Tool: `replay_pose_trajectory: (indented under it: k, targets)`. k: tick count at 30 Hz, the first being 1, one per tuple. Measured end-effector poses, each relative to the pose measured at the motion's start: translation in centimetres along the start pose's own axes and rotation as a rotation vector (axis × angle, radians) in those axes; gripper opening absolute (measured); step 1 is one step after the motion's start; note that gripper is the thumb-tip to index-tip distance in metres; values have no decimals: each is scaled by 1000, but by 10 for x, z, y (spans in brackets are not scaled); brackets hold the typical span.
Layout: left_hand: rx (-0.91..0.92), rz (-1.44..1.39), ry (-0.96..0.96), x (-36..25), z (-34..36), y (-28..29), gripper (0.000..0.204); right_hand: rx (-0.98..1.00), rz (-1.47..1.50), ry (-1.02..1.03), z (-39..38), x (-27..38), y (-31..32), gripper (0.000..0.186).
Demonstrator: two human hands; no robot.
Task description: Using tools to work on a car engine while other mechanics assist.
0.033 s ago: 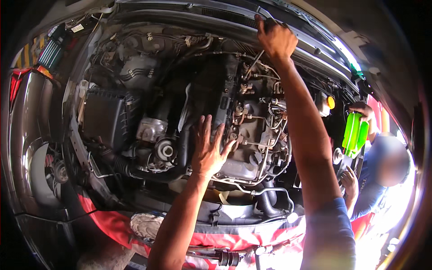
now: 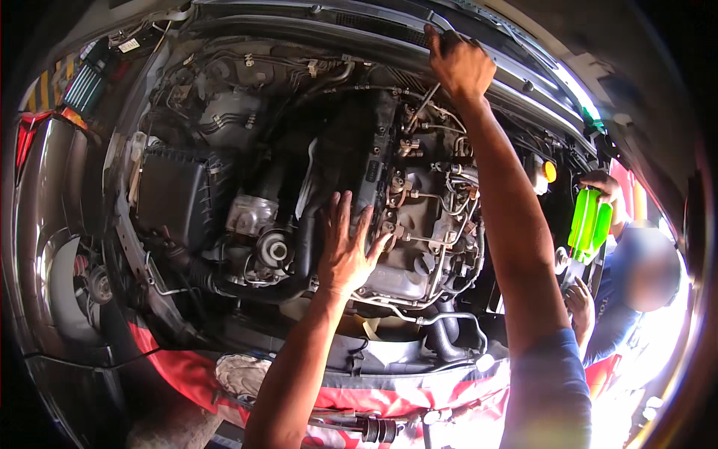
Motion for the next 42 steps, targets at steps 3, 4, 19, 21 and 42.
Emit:
replay_pose_trajectory:
  k: [3, 4, 19, 21, 42]
  targets:
    - [-19, -32, 0, 3, -1, 0, 61, 183, 26, -79, -2, -4, -22, 59]
    - [-20, -29, 1, 5, -2, 0, 61, 48, -26, -40, -1, 3, -18, 56]
    - [-11, -33, 17, 3, 1, -5, 61, 247, 639, 286, 6, -23, -37, 37]
    - [-5, -41, 26, 6, -4, -3, 60, 135, 362, 584, -3, -2, -32, 51]
    - [-21, -18, 39, 11, -3, -2, 59, 97, 221, 344, 22, -56, -24, 37]
Point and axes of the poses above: each hand's wrist, its own z-axis towards the middle knuckle, its own y-axis out of the back of the hand, x = y × z, the point moved 7 cm from there along z, towards the middle knuckle, and after that the axes turned 4 degrees about -x, right-handed, at the moved point
